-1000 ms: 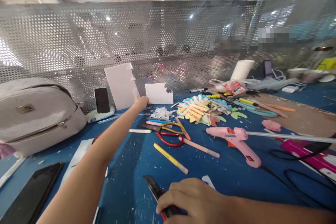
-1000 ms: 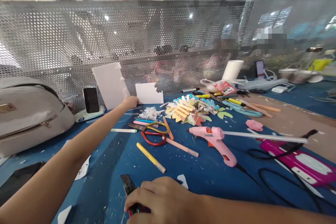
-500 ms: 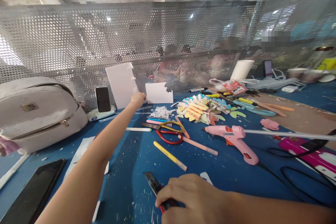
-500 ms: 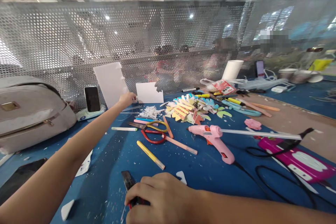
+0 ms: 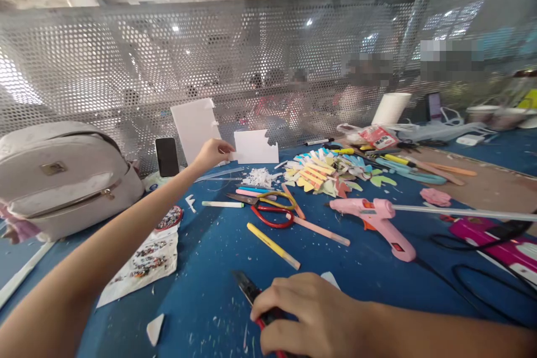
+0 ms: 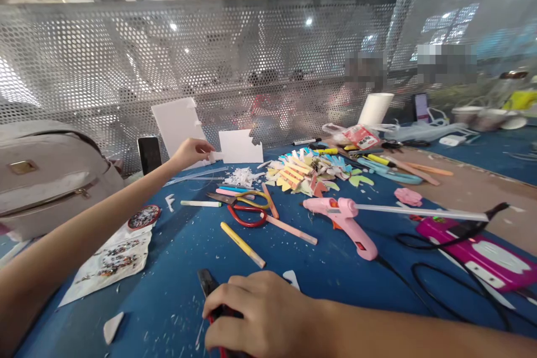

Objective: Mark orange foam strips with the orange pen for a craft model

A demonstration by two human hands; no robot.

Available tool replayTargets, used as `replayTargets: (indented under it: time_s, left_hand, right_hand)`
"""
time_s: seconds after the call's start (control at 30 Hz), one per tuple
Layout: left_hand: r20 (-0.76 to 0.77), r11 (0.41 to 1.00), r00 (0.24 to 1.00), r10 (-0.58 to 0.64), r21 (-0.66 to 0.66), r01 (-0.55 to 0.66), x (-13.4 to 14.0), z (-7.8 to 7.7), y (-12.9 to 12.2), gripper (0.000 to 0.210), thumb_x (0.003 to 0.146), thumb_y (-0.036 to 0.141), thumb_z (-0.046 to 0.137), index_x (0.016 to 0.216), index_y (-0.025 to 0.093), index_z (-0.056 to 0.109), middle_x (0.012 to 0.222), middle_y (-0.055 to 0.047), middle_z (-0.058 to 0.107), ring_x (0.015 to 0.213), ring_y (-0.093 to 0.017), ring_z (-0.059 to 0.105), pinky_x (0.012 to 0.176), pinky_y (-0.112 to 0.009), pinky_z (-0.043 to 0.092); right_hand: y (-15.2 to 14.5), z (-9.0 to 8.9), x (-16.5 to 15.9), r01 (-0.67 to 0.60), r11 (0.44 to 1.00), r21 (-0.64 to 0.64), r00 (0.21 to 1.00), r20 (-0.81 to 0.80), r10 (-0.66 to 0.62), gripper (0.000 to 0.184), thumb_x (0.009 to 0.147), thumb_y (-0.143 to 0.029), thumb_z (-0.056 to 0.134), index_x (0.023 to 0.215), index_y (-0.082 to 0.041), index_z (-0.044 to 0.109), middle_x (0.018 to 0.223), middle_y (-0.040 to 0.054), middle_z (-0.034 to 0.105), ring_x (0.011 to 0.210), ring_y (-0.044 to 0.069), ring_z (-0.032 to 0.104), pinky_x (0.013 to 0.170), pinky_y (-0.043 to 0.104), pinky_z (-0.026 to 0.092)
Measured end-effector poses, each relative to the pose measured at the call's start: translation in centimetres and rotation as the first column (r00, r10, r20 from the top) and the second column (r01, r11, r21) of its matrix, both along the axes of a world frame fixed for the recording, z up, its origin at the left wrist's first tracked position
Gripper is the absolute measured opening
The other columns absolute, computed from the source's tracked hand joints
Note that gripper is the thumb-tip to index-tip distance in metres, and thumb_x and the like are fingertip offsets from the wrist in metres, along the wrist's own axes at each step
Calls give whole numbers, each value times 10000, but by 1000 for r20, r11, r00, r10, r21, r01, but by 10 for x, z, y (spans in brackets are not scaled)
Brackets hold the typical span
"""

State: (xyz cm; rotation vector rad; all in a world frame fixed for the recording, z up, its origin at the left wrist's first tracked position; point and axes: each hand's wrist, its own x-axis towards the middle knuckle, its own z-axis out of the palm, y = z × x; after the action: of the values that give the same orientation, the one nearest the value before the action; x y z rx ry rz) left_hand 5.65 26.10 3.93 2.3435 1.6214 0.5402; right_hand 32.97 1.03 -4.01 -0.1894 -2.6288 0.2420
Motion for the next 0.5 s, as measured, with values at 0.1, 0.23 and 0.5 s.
replayTargets:
  time_s: [0.1, 0.23, 0.5]
  left_hand:
    - [76, 994, 995, -70, -83, 76, -16, 1, -44, 385, 980, 409, 654, 1284, 179, 600, 1289, -90, 631, 1094, -226, 661, 921, -445, 580]
    - [161, 968, 979, -129, -192, 159, -40, -7, -116, 369, 985, 413, 649, 1262, 173, 608, 1242, -83, 648, 1049, -212, 673, 895, -427, 588]
    - [188, 983, 966, -179, 4, 182, -64, -27, -258, 195, 1010, 341, 622, 1071, 162, 669, 963, -21, 708, 802, -127, 693, 735, -301, 607]
  right_hand:
    - [1, 5, 2, 10, 997, -72, 1000, 9, -9, 237, 962, -302, 603, 1183, -219, 585, 1243, 95, 691, 959, 206, 692, 766, 293, 482]
    - [1, 11, 3, 25, 977, -212, 1000, -7, -27, 263, 1033, -298, 554, 1270, -185, 554, 1235, 137, 669, 1106, 213, 679, 871, 288, 506]
    - [3, 21, 4, 223, 889, -399, 972, 21, -235, 268, 936, -279, 623, 1193, -209, 590, 1036, 81, 632, 848, 193, 637, 736, 280, 536]
